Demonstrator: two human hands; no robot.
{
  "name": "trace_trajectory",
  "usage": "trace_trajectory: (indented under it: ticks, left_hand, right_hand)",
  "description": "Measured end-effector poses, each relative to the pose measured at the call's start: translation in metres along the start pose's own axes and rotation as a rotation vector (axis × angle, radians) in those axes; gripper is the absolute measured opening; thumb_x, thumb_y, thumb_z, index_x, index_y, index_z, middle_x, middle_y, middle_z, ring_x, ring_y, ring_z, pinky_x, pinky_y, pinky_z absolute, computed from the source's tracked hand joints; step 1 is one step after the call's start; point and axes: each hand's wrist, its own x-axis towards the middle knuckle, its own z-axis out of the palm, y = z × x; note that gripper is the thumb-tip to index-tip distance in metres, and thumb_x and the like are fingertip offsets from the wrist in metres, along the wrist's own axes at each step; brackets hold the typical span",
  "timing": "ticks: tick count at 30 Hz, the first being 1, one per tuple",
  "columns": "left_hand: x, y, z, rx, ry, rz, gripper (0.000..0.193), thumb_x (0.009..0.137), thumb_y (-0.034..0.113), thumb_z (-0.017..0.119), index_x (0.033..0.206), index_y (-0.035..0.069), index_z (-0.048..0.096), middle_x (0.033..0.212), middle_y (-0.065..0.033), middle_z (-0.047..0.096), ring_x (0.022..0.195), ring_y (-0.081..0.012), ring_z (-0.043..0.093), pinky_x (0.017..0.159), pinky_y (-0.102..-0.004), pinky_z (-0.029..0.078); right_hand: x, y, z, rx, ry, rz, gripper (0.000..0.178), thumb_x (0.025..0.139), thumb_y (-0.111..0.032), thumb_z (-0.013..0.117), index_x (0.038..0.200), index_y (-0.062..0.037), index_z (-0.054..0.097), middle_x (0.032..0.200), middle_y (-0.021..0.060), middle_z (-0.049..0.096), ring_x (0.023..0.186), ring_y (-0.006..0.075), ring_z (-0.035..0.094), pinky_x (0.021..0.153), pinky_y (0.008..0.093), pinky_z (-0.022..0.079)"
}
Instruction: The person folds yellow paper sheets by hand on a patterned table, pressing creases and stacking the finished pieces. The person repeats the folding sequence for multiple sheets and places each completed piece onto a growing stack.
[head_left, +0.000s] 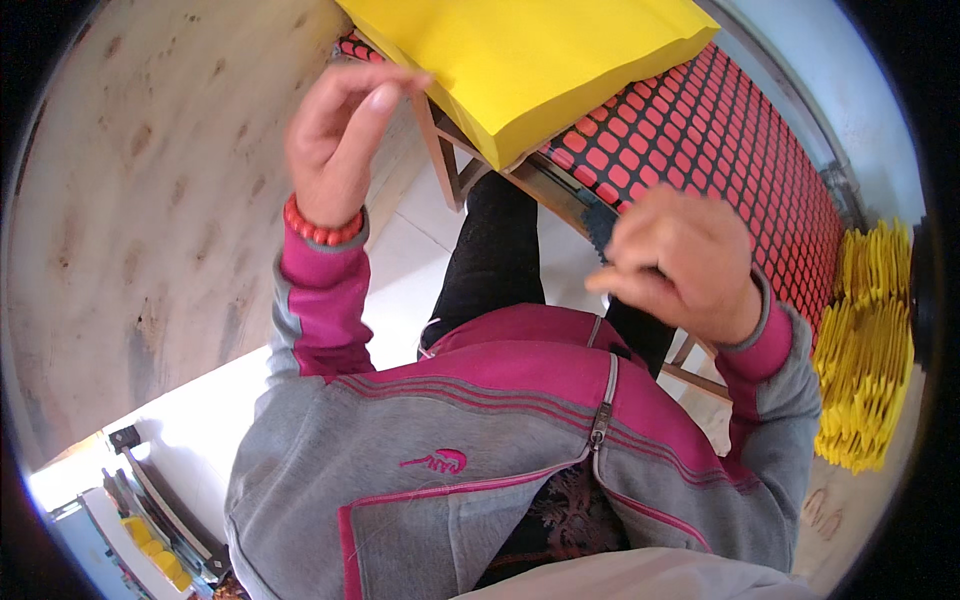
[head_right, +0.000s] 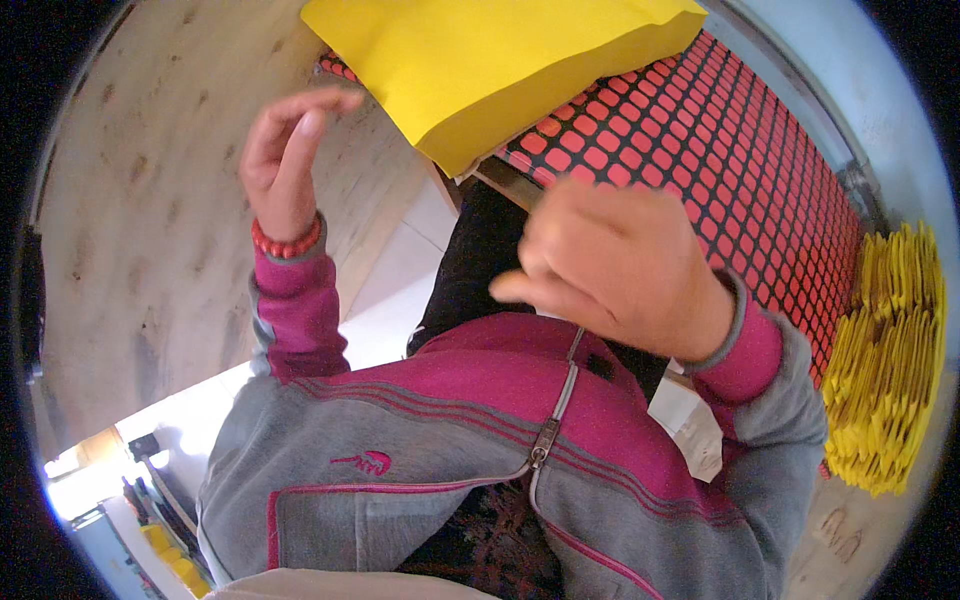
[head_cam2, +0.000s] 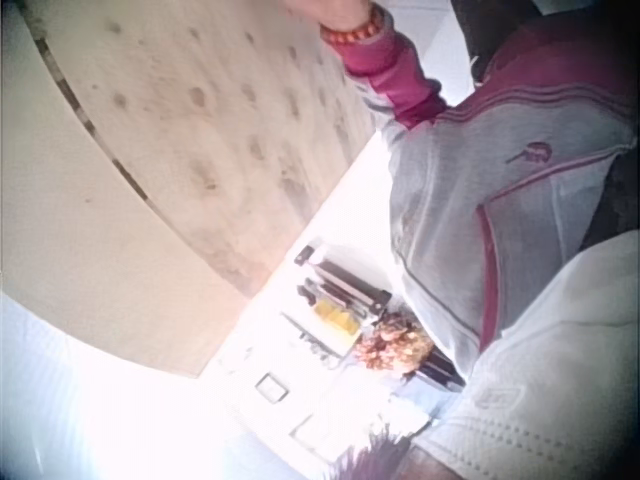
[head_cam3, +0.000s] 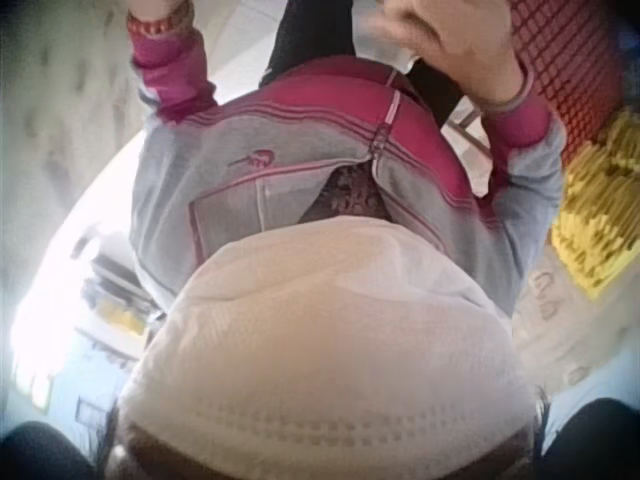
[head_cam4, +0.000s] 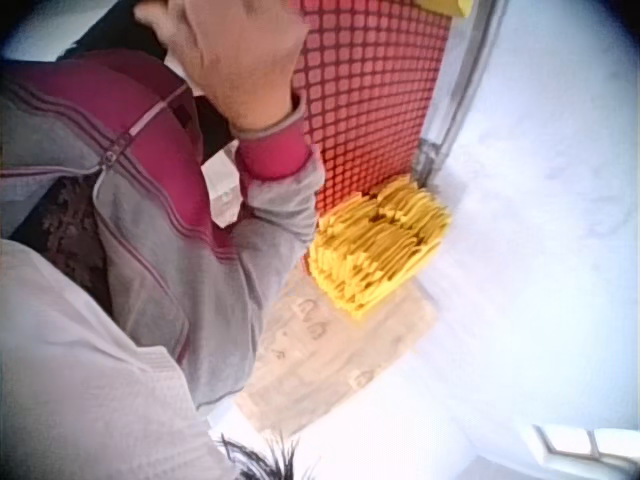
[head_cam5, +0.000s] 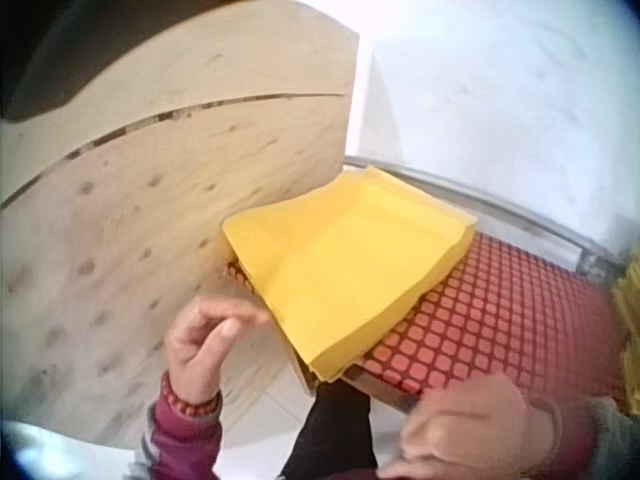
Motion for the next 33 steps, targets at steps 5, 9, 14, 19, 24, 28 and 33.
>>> trace_trajectory:
  ticks: [5,9,14,19,24,28,33]
  left_hand:
    - [0.042,-0.015,0.008,-0.025,-0.287,0.087,0.022,0.104,0.012,0.056,0.112,0.0,0.073,0.104,-0.0071,0.074,0.099,-0.0163,0.069,0.09,-0.0284,0.052]
    - [0.04,-0.025,0.0,-0.03,-0.379,-0.041,0.024,0.104,0.005,0.053,0.123,-0.004,0.066,0.114,-0.01,0.072,0.107,-0.0158,0.066,0.096,-0.029,0.049]
    - [0.041,-0.031,0.003,-0.046,-0.395,-0.072,0.027,0.105,0.006,0.05,0.125,-0.004,0.065,0.113,-0.0089,0.073,0.108,-0.015,0.065,0.096,-0.0275,0.049]
    - [0.042,-0.028,0.0,-0.053,-0.405,-0.11,0.028,0.106,0.008,0.048,0.125,-0.004,0.064,0.114,-0.0103,0.073,0.111,-0.0157,0.065,0.099,-0.0287,0.048]
    - [0.039,-0.031,-0.005,-0.044,-0.388,-0.1,0.03,0.106,0.008,0.046,0.125,-0.005,0.064,0.117,-0.0123,0.072,0.114,-0.0178,0.065,0.102,-0.0307,0.048]
    - [0.033,-0.031,-0.006,-0.081,-0.378,-0.072,0.028,0.101,0.005,0.047,0.12,-0.003,0.066,0.121,-0.0149,0.071,0.124,-0.0255,0.062,0.114,-0.0404,0.038]
    - [0.026,-0.023,-0.003,-0.08,-0.388,-0.043,0.026,0.094,0.005,0.051,0.113,0.0,0.068,0.126,-0.0165,0.07,0.134,-0.0327,0.055,0.123,-0.0497,0.022]
  right_hand:
    - [0.073,0.022,0.001,-0.139,-0.081,-0.075,0.023,0.08,-0.006,0.08,0.098,-0.0041,0.067,0.091,0.0096,0.069,0.082,0.0274,0.068,0.069,0.0333,0.053]
    - [0.093,0.047,0.001,-0.05,-0.138,-0.098,0.026,0.08,-0.005,0.078,0.103,-0.0017,0.068,0.105,0.0118,0.07,0.096,0.0298,0.068,0.078,0.0343,0.054]
    - [0.088,0.066,0.005,0.029,-0.229,-0.023,0.028,0.079,-0.005,0.079,0.105,-0.0018,0.068,0.109,0.0126,0.07,0.1,0.03,0.068,0.082,0.0358,0.055]
    - [0.087,0.074,0.01,-0.007,-0.183,-0.093,0.025,0.081,-0.002,0.076,0.104,-0.0015,0.068,0.107,0.0127,0.07,0.099,0.0285,0.068,0.081,0.0352,0.055]
    - [0.089,0.078,0.015,0.037,-0.169,-0.068,0.019,0.085,0.0,0.072,0.103,0.0006,0.066,0.105,0.0139,0.069,0.096,0.0288,0.069,0.082,0.0337,0.055]
    - [0.086,0.081,0.017,0.049,-0.152,-0.039,0.014,0.09,0.001,0.068,0.103,0.0025,0.064,0.107,0.015,0.069,0.094,0.028,0.068,0.083,0.0323,0.054]
    - [0.083,0.089,0.018,0.161,-0.138,-0.012,0.007,0.095,-0.001,0.064,0.1,0.0032,0.061,0.112,0.0144,0.068,0.095,0.0214,0.068,0.084,0.0295,0.054]
